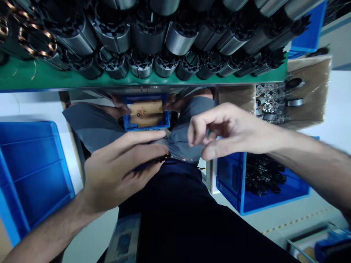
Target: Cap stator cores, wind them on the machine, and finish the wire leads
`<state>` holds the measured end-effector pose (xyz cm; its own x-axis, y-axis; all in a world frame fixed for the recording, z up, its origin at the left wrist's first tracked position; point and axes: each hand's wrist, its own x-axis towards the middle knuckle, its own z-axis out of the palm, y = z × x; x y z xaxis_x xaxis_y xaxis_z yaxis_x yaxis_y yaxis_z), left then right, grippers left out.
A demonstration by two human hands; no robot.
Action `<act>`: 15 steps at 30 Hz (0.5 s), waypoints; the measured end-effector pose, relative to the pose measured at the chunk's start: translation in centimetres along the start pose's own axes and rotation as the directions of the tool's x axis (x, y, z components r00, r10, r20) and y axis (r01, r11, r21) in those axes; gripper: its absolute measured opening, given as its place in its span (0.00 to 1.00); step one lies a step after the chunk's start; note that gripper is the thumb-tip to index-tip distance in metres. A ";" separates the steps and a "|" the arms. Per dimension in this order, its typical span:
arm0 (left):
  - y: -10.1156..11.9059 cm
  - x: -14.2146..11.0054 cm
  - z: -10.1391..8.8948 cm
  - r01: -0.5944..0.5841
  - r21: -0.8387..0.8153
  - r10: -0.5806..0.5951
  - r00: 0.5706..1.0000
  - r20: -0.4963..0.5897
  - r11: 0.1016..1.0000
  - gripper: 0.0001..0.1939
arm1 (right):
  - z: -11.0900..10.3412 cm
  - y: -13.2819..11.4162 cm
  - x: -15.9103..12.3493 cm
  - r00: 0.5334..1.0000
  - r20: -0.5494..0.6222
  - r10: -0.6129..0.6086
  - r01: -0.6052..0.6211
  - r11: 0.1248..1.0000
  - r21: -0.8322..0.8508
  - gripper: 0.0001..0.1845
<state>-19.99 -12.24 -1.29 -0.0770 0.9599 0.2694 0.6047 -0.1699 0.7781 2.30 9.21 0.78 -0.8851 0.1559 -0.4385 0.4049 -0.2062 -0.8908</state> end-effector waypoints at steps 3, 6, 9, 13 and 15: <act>0.2 -0.3 0.5 -0.150 0.107 0.158 0.984 -0.079 0.983 0.10 | 0.7 1.3 0.8 0.930 0.261 0.258 -0.327 0.905 0.271 0.28; -0.2 -0.1 0.5 -0.321 0.196 0.330 0.944 -0.010 0.926 0.11 | 2.4 1.7 1.2 0.928 0.284 0.241 -0.316 0.913 0.259 0.27; -0.7 0.1 0.2 -0.126 0.117 0.117 0.990 0.078 0.985 0.13 | 3.3 0.5 0.9 1.000 0.018 -0.017 0.018 0.999 -0.042 0.28; -1.0 0.0 -0.7 0.222 -0.090 -0.206 0.964 0.167 0.971 0.13 | 1.6 -1.9 -0.3 0.980 -0.133 -0.148 0.104 0.950 -0.293 0.30; -0.9 -0.2 -0.8 0.149 -0.070 -0.144 0.987 0.068 0.986 0.14 | 0.4 -2.2 -0.6 0.983 -0.139 -0.118 0.081 0.965 -0.249 0.26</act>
<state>-21.16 -12.41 -1.63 -0.1094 0.9873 0.1151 0.5295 -0.0401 0.8474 1.87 9.18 3.00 -0.8863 0.3114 -0.3427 0.3766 0.0541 -0.9248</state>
